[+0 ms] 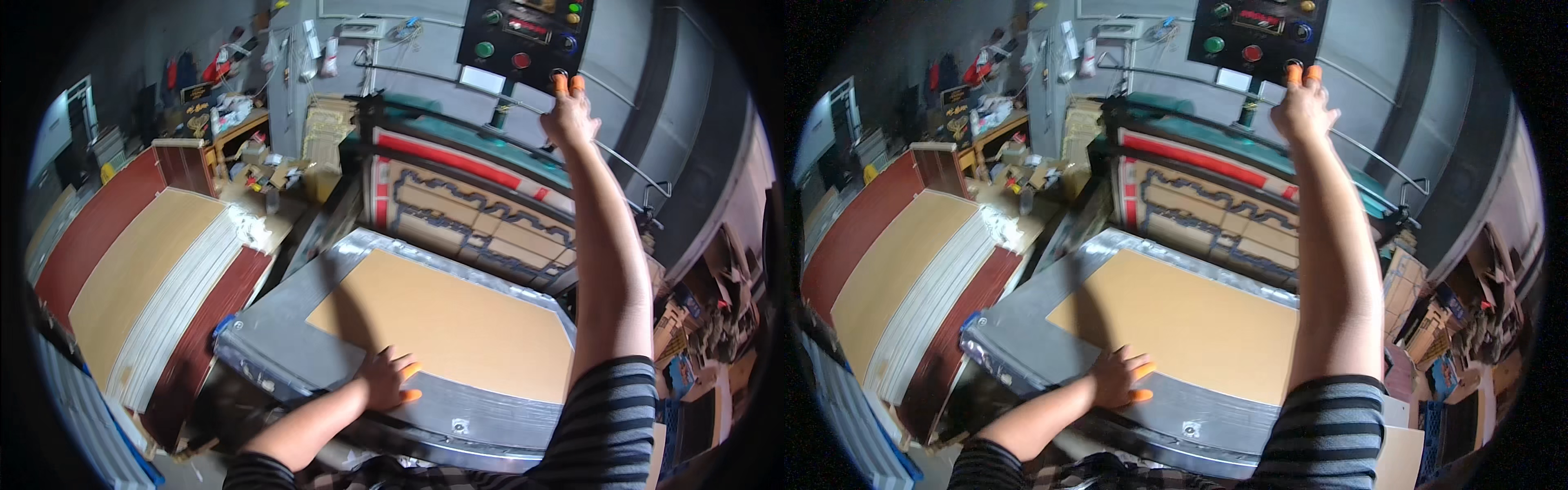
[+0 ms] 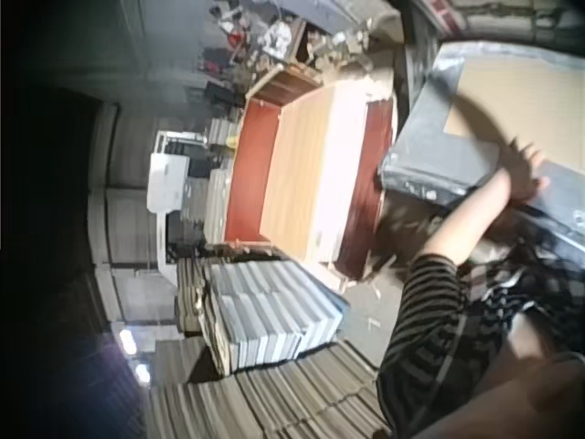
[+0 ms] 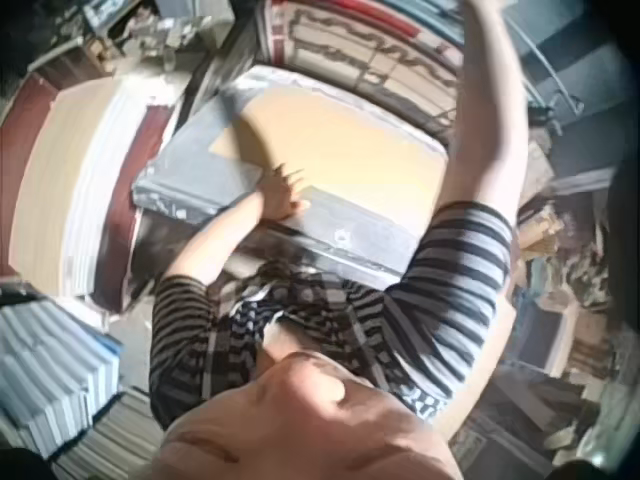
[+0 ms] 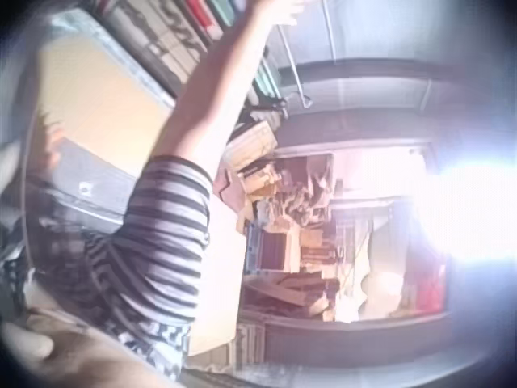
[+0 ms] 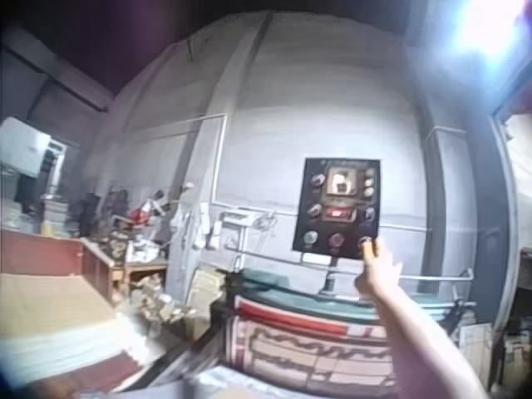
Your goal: The person repeatedly picks up large cardboard sheets from a stack, places them on a hydraulic guillotine cutter, aligns them, and operates the machine to trim the edges. The trimmed sheets are then stacked on a nearby table.
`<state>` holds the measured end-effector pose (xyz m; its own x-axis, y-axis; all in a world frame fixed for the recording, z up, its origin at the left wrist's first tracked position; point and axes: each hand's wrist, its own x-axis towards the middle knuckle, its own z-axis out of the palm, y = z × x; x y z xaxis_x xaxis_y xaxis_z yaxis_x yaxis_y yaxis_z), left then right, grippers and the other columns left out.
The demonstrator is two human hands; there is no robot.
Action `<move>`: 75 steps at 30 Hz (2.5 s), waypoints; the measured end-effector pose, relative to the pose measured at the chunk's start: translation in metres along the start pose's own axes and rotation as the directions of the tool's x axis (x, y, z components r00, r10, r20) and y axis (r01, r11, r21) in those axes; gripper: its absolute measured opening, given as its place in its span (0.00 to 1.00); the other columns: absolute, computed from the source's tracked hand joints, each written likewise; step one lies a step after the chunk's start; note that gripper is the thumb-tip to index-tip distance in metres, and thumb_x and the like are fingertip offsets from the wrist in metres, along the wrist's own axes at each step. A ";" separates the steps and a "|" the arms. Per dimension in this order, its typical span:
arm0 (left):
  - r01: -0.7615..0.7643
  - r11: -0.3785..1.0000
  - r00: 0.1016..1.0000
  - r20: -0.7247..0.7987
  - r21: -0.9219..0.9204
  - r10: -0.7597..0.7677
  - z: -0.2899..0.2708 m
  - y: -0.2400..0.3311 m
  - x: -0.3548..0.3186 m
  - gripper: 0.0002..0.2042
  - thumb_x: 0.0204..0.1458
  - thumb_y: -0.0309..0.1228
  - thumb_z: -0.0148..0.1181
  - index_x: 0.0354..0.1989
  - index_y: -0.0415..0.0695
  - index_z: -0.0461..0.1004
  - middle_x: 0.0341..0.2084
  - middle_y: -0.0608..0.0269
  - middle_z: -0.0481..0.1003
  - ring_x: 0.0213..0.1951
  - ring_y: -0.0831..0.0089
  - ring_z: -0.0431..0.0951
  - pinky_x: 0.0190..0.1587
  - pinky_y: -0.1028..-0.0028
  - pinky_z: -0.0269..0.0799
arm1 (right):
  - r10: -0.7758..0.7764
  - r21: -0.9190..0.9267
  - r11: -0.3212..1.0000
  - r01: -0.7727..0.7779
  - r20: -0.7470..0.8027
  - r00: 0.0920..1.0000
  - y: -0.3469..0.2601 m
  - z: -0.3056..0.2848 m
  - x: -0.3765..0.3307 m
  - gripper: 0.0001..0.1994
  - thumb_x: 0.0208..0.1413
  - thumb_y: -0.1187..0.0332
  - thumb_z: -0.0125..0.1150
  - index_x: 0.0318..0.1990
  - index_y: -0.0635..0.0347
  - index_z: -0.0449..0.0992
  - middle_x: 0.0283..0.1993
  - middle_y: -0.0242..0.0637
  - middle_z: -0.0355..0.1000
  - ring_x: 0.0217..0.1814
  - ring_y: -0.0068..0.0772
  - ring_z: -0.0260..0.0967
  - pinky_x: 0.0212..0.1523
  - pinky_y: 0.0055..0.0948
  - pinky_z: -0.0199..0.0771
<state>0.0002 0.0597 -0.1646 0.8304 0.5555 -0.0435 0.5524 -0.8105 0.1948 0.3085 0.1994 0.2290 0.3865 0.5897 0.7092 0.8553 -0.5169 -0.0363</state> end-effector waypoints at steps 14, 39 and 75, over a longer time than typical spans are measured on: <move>0.083 0.979 0.964 0.265 -0.186 -0.031 -0.046 -0.062 0.123 0.31 0.58 0.55 0.49 0.66 0.52 0.60 0.68 0.60 0.56 0.69 0.56 0.52 0.70 0.59 0.42 | -0.587 0.313 0.649 0.693 -0.373 0.718 0.092 -0.130 -0.244 0.26 0.52 0.69 0.62 0.60 0.64 0.65 0.60 0.58 0.63 0.63 0.59 0.62 0.64 0.56 0.59; -0.545 0.819 0.400 -0.802 0.181 0.444 -0.130 0.095 0.000 0.12 0.43 0.30 0.68 0.37 0.42 0.81 0.43 0.60 0.77 0.49 0.59 0.76 0.50 0.58 0.72 | -0.033 0.672 0.729 -0.131 0.226 0.973 0.218 -0.060 -0.460 0.19 0.49 0.71 0.69 0.49 0.67 0.75 0.55 0.51 0.70 0.54 0.47 0.72 0.52 0.35 0.73; 0.154 0.979 0.983 0.081 0.135 -0.165 -0.013 -0.035 -0.070 0.43 0.50 0.72 0.36 0.59 0.46 0.71 0.71 0.61 0.48 0.72 0.51 0.39 0.68 0.44 0.25 | 0.001 0.615 0.782 -0.100 0.160 0.987 0.151 -0.052 -0.524 0.21 0.50 0.67 0.68 0.51 0.64 0.74 0.55 0.55 0.70 0.54 0.57 0.70 0.53 0.39 0.71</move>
<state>-0.0788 0.0515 -0.1560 0.7307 0.6650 -0.1544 0.6781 -0.7331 0.0517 0.2173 -0.2195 -0.1116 0.4371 0.6809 0.5876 0.8425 -0.0813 -0.5325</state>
